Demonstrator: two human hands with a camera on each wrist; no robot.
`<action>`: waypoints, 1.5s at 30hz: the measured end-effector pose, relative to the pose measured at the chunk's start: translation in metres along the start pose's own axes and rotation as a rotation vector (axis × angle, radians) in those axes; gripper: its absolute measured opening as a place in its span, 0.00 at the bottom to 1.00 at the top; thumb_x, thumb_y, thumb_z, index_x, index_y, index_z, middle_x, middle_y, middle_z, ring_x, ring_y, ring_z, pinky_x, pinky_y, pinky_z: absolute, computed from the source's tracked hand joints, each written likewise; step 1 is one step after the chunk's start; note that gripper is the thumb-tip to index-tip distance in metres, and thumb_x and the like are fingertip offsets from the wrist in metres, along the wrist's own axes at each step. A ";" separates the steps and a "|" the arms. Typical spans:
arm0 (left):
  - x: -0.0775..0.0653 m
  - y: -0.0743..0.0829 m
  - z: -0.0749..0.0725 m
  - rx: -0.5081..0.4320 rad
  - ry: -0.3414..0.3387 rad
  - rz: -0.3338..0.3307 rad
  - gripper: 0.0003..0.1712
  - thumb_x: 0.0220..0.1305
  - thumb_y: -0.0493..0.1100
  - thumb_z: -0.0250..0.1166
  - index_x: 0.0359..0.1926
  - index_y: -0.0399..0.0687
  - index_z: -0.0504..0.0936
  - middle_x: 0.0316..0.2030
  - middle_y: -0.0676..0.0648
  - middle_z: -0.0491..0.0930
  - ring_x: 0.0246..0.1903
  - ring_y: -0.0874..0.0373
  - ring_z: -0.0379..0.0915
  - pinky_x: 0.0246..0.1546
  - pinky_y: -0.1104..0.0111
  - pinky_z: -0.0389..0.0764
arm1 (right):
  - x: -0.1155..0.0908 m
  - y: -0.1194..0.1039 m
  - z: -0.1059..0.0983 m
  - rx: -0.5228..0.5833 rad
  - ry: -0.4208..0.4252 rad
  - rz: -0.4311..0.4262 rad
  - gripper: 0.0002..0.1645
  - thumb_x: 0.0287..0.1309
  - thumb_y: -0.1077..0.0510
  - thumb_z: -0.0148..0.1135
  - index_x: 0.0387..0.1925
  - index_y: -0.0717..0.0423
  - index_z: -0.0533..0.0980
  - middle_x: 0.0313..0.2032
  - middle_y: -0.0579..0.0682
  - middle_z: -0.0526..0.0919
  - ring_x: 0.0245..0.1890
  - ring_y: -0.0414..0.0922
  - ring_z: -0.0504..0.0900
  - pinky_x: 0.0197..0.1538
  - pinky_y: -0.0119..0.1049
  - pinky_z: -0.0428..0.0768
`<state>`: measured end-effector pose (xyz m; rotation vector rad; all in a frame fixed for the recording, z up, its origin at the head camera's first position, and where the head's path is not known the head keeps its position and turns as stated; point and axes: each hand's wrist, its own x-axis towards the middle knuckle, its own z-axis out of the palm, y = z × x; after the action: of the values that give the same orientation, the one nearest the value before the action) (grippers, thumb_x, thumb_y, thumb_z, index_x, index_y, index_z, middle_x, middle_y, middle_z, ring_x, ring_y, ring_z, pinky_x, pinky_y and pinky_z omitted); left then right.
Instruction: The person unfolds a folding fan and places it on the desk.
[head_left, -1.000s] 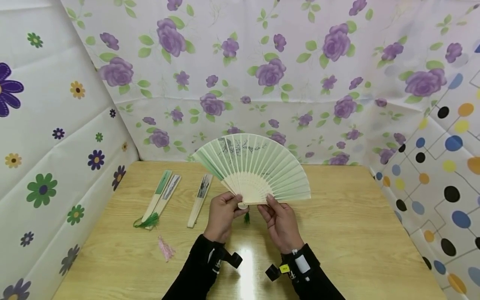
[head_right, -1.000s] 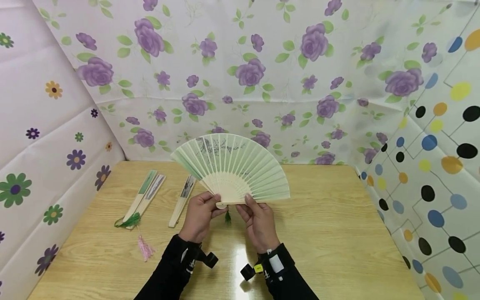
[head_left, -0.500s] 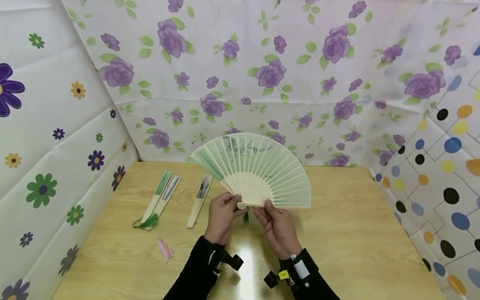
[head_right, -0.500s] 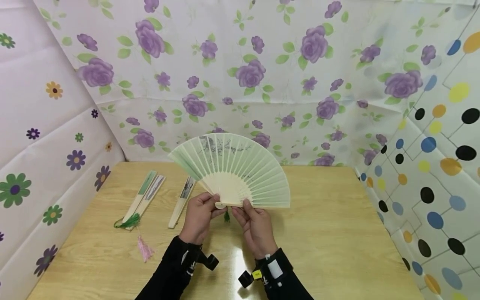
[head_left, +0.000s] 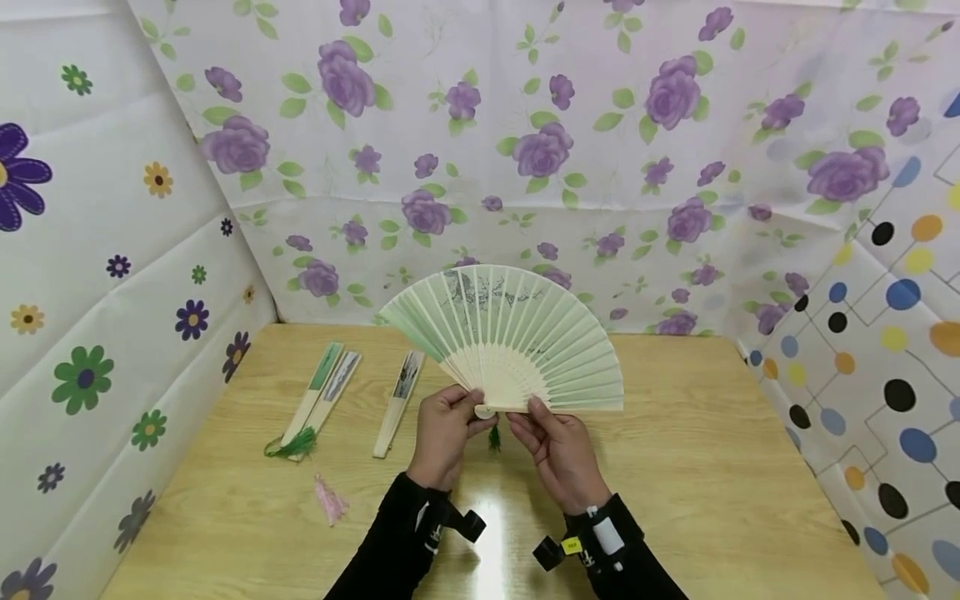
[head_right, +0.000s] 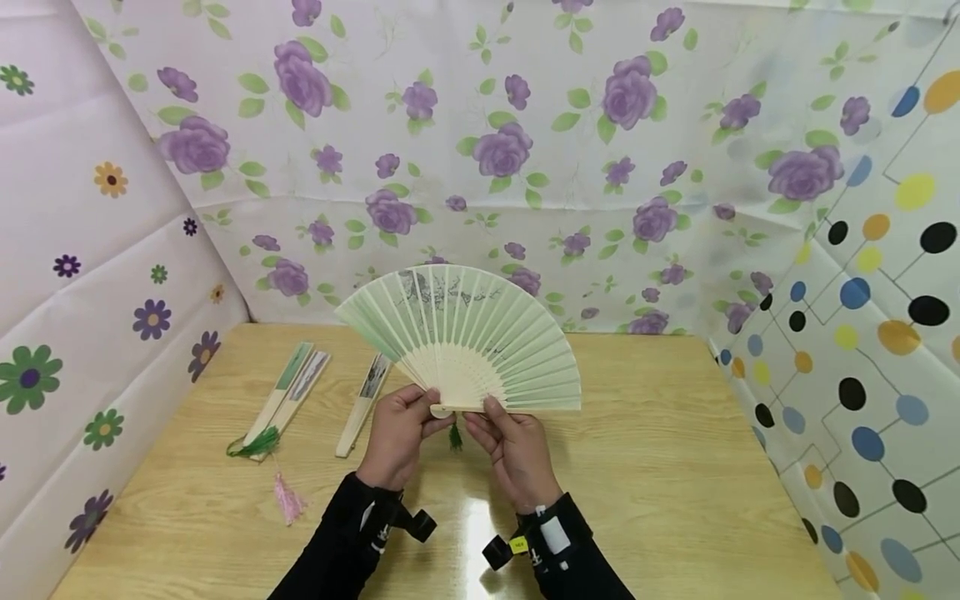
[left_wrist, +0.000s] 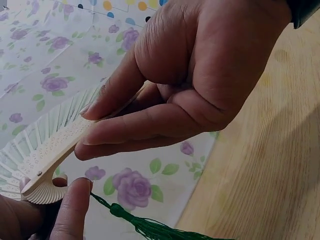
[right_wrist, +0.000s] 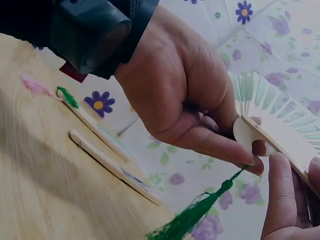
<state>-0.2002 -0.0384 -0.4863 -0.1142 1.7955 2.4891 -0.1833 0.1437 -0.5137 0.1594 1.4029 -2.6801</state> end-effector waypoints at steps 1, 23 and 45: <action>0.000 0.000 0.000 -0.004 0.002 0.002 0.11 0.87 0.31 0.62 0.50 0.25 0.87 0.38 0.48 0.81 0.32 0.63 0.77 0.50 0.68 0.98 | -0.001 0.000 0.000 0.006 -0.002 -0.003 0.15 0.89 0.53 0.60 0.55 0.58 0.89 0.43 0.49 0.97 0.48 0.38 0.97 0.61 0.29 0.92; 0.002 -0.001 0.016 -0.034 0.014 0.014 0.12 0.87 0.29 0.59 0.49 0.22 0.87 0.36 0.48 0.81 0.30 0.63 0.77 0.51 0.66 0.98 | -0.008 0.003 0.001 0.093 0.036 -0.047 0.19 0.91 0.55 0.56 0.46 0.52 0.91 0.42 0.47 0.96 0.46 0.36 0.97 0.60 0.27 0.92; 0.013 -0.048 0.065 -0.211 -0.117 -0.178 0.24 0.94 0.38 0.49 0.76 0.26 0.76 0.70 0.24 0.81 0.61 0.50 0.92 0.60 0.67 0.94 | -0.024 -0.001 -0.032 0.167 0.335 -0.170 0.17 0.88 0.54 0.58 0.45 0.56 0.89 0.39 0.49 0.96 0.43 0.37 0.97 0.60 0.28 0.93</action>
<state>-0.2099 0.0385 -0.5123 -0.1308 1.4107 2.4929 -0.1586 0.1720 -0.5273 0.5511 1.3216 -3.0215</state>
